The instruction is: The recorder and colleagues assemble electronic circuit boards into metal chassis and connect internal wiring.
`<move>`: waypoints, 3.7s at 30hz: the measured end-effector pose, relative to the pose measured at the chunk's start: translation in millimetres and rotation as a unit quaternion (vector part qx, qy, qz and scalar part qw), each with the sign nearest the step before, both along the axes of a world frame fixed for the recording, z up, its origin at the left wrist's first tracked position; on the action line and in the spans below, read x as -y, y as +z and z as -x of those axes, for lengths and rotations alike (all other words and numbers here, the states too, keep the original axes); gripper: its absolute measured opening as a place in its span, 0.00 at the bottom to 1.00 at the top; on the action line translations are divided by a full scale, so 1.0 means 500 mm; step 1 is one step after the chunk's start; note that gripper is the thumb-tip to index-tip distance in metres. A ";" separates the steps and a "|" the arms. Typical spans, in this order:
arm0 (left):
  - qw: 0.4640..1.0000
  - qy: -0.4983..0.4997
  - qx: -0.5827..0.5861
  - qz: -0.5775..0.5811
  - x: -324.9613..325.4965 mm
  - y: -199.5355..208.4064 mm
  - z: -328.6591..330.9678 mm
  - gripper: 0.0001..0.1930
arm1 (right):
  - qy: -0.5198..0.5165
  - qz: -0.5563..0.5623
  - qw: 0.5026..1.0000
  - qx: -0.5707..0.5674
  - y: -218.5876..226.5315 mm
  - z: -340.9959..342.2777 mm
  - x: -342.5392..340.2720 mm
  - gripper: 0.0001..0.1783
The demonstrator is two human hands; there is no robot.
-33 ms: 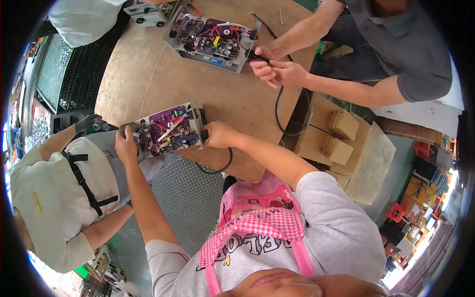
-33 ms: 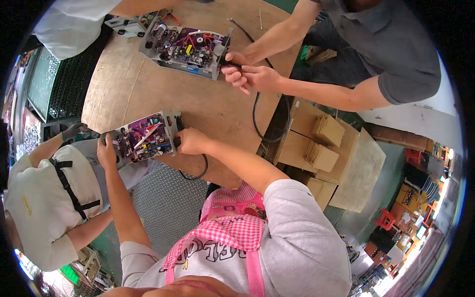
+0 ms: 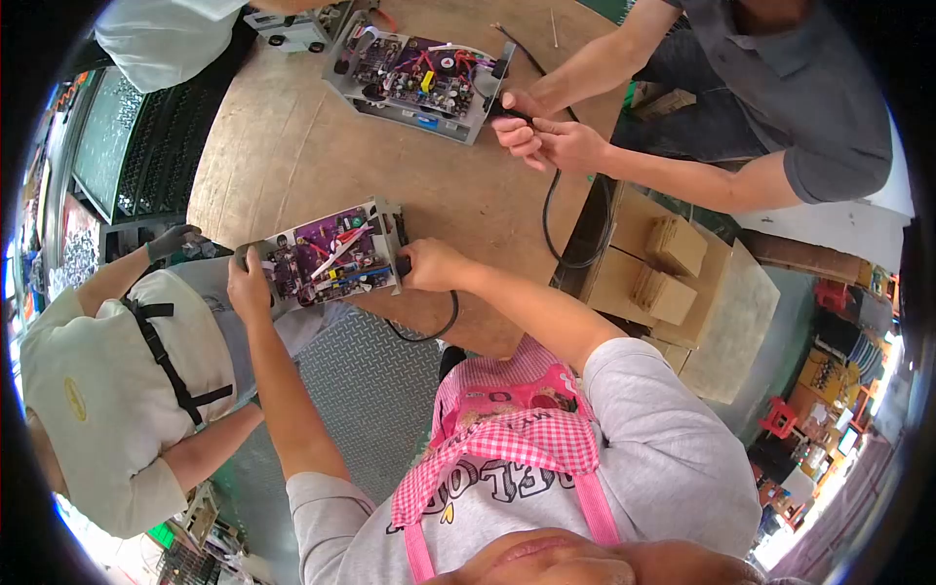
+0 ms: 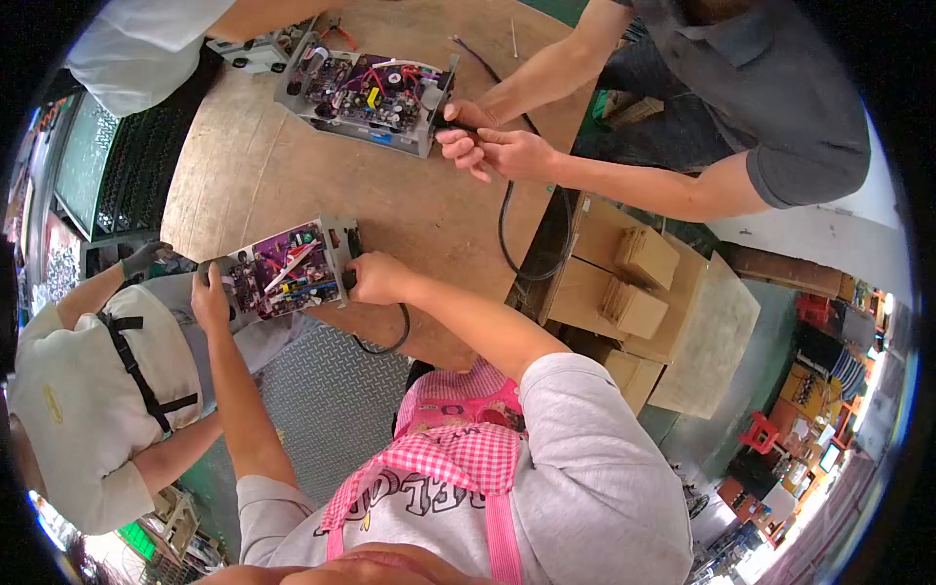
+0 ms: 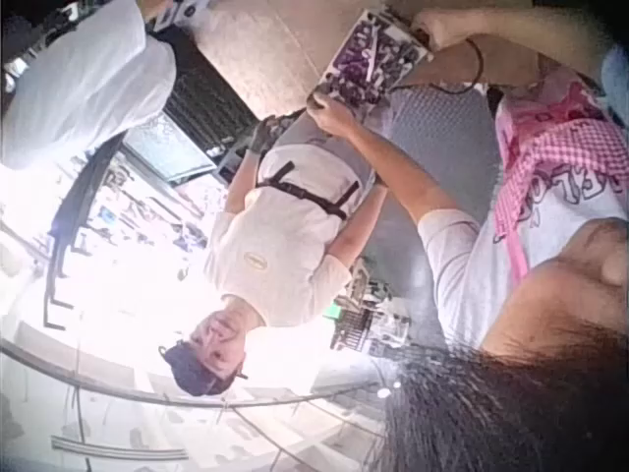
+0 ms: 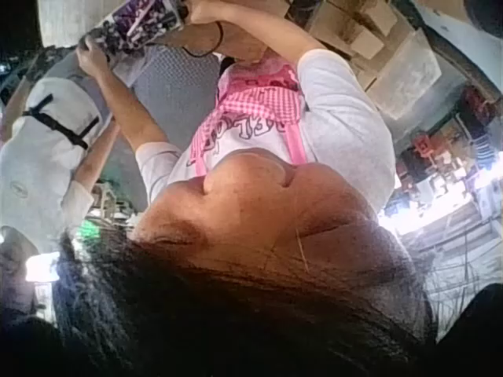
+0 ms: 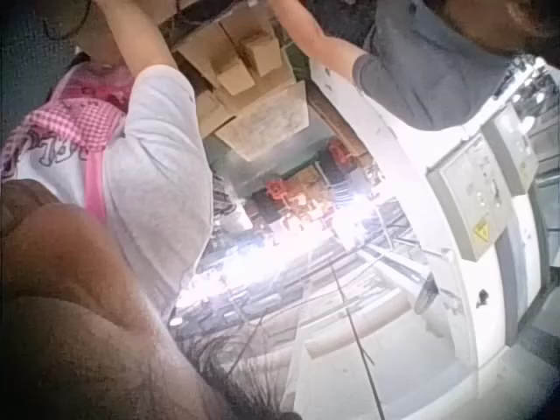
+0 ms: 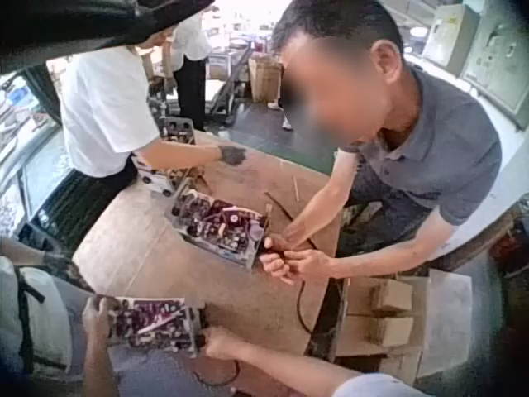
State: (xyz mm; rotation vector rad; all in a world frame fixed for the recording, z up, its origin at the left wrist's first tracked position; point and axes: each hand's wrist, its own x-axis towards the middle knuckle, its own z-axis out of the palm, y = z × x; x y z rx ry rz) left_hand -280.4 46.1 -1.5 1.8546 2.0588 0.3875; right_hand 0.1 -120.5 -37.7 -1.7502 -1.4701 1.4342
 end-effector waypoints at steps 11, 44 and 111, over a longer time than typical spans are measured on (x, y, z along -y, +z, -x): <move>0.999 -0.001 -0.014 -0.030 0.002 -0.003 -0.006 0.26 | 0.007 -0.001 1.000 -0.012 0.006 -0.007 0.000 0.19; 0.999 0.017 -0.028 -0.015 -0.004 -0.018 0.004 0.29 | -0.005 -0.017 1.000 -0.010 0.004 -0.003 0.001 0.20; 0.987 -0.141 -0.080 0.011 -0.119 0.010 -0.164 0.26 | -0.121 -0.191 0.901 0.370 -0.216 -0.155 0.087 0.29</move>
